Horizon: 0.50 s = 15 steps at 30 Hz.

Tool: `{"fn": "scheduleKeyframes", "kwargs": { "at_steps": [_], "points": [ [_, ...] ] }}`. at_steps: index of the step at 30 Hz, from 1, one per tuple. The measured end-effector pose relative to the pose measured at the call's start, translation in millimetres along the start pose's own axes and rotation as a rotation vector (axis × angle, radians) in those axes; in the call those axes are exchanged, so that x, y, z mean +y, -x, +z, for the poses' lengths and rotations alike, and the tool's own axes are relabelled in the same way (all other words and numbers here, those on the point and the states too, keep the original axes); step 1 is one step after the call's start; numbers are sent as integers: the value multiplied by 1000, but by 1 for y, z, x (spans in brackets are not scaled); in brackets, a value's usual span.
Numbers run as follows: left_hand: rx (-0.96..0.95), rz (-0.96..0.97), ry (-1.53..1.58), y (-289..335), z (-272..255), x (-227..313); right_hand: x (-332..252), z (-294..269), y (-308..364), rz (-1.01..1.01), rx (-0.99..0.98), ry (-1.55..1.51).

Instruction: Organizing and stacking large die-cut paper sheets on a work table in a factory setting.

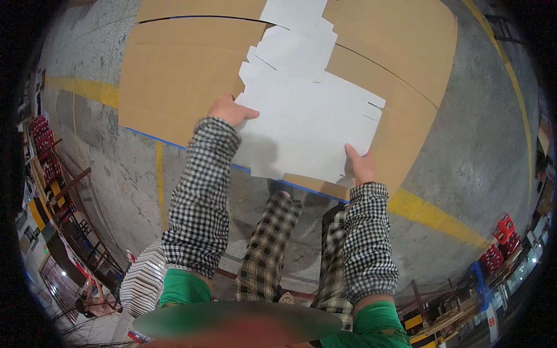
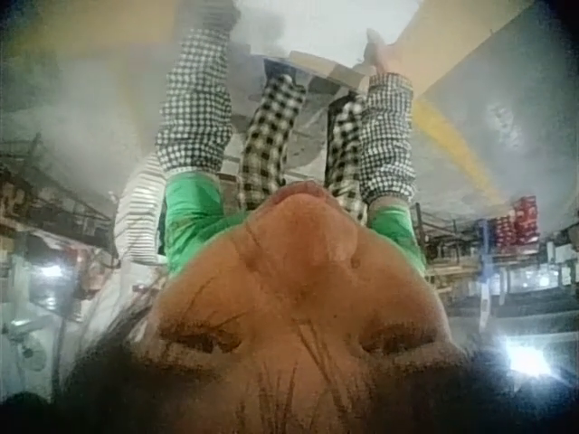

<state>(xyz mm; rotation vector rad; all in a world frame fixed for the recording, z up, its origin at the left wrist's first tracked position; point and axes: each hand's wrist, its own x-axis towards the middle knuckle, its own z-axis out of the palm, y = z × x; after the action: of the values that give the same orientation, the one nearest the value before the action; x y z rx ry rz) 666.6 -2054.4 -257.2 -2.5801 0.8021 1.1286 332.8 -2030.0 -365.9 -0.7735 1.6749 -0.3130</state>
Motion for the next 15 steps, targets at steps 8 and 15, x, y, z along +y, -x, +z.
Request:
{"fn": "scheduleKeyframes", "kwargs": {
  "at_steps": [8,15],
  "points": [
    [-297,152,715,-22,30,-36,10,-11,40,212,132,-221],
    [-530,174,1219,90,100,-47,55,-11,105,396,-68,-1091]
  ]
}}
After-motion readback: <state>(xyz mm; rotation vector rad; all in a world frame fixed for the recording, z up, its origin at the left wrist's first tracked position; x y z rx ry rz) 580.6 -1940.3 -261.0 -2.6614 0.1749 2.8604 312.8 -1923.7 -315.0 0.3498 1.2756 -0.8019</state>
